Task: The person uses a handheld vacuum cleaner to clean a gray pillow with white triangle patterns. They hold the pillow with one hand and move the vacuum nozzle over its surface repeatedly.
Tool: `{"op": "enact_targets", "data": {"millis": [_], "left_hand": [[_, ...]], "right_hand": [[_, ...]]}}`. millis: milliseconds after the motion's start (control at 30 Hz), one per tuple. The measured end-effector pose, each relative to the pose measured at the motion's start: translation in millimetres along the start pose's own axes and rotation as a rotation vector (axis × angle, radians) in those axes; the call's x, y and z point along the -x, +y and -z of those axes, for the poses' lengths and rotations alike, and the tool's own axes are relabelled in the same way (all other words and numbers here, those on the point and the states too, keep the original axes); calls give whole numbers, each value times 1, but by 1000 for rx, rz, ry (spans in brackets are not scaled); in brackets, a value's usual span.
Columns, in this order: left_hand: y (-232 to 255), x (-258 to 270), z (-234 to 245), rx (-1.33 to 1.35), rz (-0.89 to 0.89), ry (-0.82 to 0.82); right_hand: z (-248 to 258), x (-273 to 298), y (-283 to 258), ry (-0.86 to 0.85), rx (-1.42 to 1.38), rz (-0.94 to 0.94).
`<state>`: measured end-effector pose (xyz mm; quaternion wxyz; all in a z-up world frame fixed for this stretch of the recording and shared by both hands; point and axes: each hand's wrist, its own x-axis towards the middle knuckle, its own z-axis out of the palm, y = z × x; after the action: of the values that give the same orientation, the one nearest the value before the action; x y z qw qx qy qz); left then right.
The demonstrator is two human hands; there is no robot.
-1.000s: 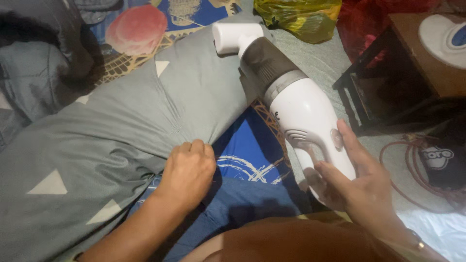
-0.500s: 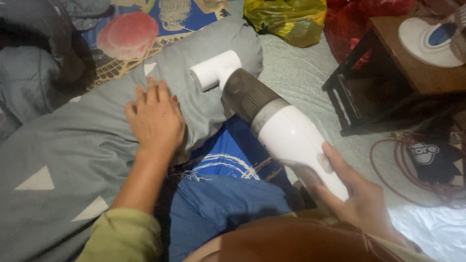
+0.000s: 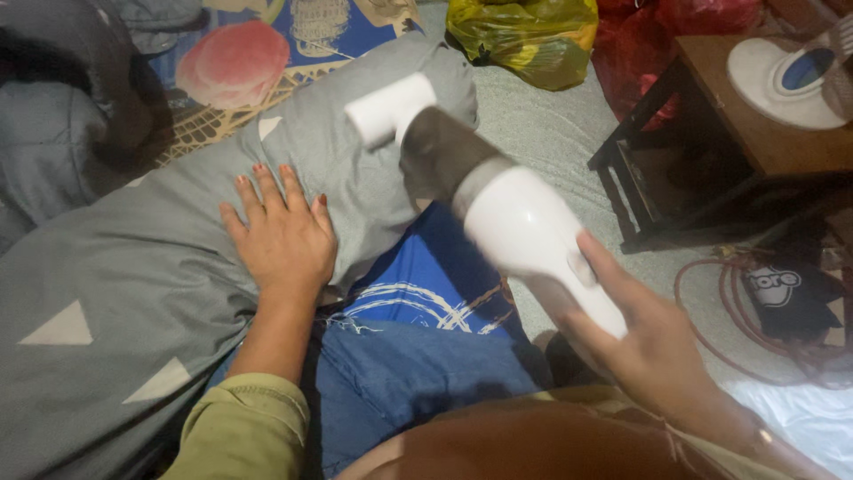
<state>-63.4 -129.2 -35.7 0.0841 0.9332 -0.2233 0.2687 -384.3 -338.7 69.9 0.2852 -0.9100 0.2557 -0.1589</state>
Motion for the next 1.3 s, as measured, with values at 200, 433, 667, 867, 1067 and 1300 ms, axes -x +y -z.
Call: {"op": "enact_targets", "data": {"millis": [200,433,667,867,1067,1300], "left_hand": [[-1,2,0,14,-4,3],[-2,-1,-6,-3,0,-3],[0,0,-4,15,20,-2],[1,1,-2,-4,20,-17],[1,1,-1,-35,15,-17],[0,1,-4,-15,14,-13]], "right_hand": [[-3,16,17,16,-7,55],[-15,-33,-22,-1,-21,226],[-4,-56,-36,-38,-38,165],[16,-46,-6,120,-31,156],[21,-40,10,126,-236,-238],[13,18,39,1,51,-238]]}}
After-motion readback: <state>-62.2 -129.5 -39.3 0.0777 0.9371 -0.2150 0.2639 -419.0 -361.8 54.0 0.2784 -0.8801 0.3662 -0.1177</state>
